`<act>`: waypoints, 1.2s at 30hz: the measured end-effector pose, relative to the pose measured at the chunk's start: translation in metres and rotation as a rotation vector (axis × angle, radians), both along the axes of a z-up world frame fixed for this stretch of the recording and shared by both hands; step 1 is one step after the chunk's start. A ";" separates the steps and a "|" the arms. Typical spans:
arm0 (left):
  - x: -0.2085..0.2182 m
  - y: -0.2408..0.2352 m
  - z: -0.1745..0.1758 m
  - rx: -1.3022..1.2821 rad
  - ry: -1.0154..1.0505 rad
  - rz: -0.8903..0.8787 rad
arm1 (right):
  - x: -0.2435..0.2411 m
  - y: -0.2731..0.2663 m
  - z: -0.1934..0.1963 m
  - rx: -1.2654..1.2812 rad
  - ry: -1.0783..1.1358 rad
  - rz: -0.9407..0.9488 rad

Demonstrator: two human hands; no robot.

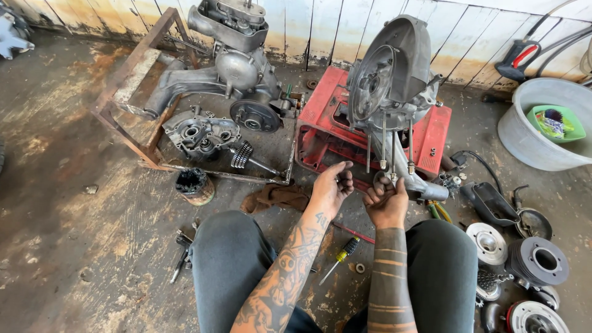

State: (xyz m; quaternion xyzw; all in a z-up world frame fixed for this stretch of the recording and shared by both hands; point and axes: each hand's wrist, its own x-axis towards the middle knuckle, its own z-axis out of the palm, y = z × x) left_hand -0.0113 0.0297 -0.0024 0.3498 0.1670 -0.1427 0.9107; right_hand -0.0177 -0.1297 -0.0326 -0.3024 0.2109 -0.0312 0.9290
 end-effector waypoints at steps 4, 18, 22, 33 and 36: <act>0.000 -0.002 0.000 0.014 0.008 0.003 | -0.005 0.005 0.013 -0.175 0.051 -0.005; 0.004 -0.010 -0.009 0.053 0.007 -0.018 | -0.005 -0.007 0.010 -0.273 0.049 -0.018; 0.004 -0.011 -0.013 0.060 0.006 -0.027 | 0.000 -0.008 -0.002 -0.118 0.061 -0.020; 0.006 -0.019 -0.034 0.131 0.024 0.004 | -0.005 0.027 -0.008 -0.130 0.077 -0.011; 0.021 -0.022 -0.068 0.186 0.057 0.004 | -0.015 0.059 -0.005 -0.572 0.090 0.092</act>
